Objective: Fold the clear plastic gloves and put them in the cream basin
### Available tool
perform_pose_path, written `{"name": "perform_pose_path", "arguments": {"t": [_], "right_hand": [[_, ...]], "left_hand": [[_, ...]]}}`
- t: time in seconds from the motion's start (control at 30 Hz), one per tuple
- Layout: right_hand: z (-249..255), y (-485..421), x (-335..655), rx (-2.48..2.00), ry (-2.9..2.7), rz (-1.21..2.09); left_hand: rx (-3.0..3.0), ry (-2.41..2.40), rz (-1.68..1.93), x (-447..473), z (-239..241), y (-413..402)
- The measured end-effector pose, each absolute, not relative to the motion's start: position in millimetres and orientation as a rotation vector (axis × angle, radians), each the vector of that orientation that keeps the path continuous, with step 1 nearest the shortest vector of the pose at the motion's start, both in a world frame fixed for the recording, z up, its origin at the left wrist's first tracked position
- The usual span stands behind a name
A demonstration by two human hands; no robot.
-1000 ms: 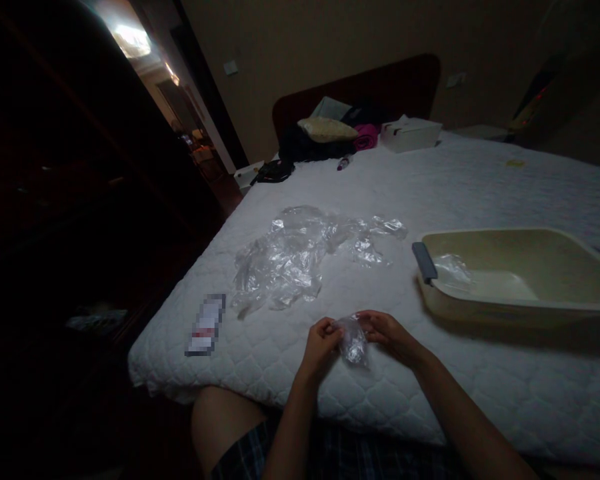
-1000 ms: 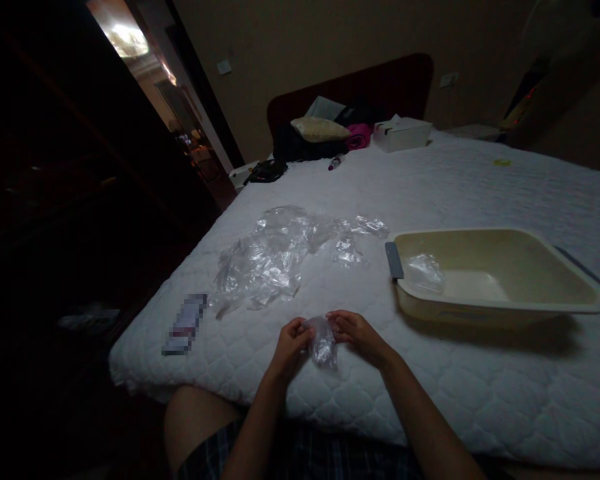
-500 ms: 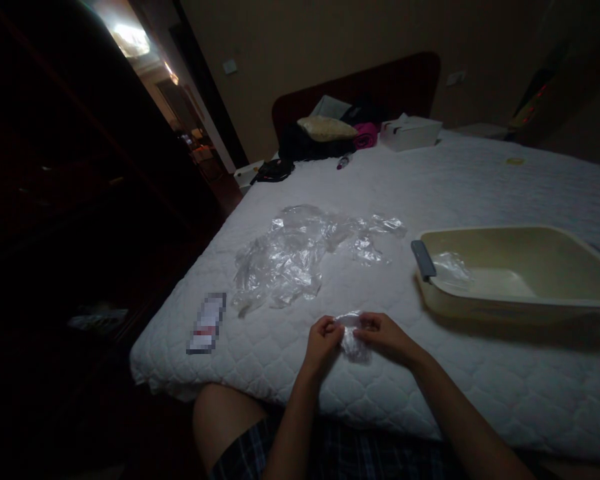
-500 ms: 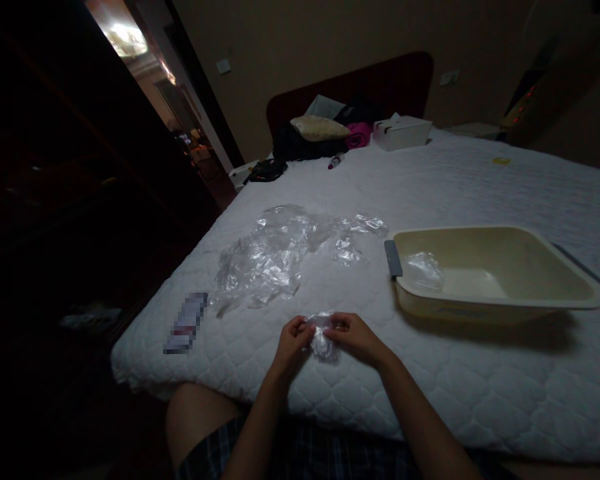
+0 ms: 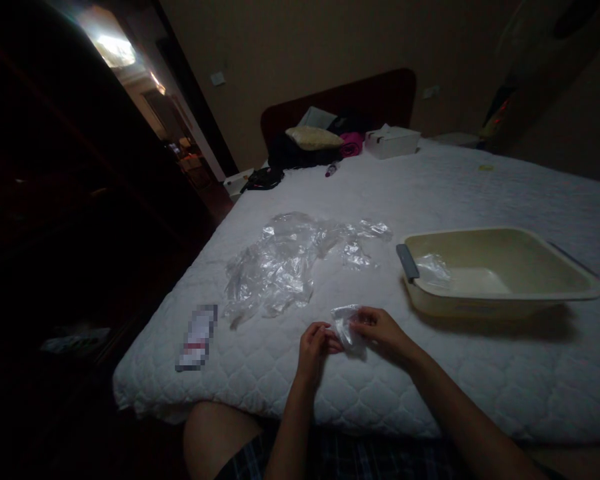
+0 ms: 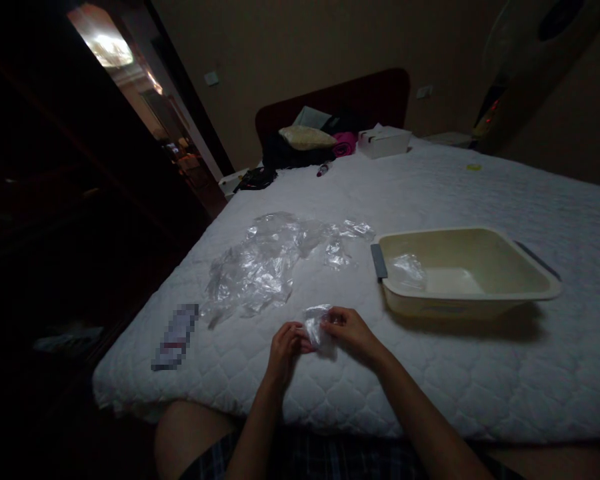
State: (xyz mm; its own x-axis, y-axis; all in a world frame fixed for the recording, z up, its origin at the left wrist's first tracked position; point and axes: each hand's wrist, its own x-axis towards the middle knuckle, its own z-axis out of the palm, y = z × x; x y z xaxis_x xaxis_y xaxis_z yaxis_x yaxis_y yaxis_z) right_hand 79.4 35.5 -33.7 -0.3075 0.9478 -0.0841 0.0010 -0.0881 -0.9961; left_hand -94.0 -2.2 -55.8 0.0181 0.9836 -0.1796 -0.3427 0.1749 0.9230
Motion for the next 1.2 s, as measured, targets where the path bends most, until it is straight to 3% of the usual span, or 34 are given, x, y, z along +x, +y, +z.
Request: {"name": "perform_pose_path", "arguments": {"t": [0.27,0.4,0.7,1.0,1.2], "right_hand": [[87,46,145,-1.213,-1.467,1.072],[117,64,200,-1.290,-1.481,0.947],[76,106,283,-1.548,-1.434,1.096],[66,126,268,-1.639,-1.552,1.247],[54,133,257,-1.805,-1.658,1.092]], "left_hand": [[0.805,1.017,1.241,-93,-57,-3],[0.796,1.044,1.240,-93,-57,-3],[0.805,1.125,1.208,-94,-56,-2],[0.789,1.152,1.202,-93,-54,-2],[0.785,1.156,1.204,-93,-52,-3]]}}
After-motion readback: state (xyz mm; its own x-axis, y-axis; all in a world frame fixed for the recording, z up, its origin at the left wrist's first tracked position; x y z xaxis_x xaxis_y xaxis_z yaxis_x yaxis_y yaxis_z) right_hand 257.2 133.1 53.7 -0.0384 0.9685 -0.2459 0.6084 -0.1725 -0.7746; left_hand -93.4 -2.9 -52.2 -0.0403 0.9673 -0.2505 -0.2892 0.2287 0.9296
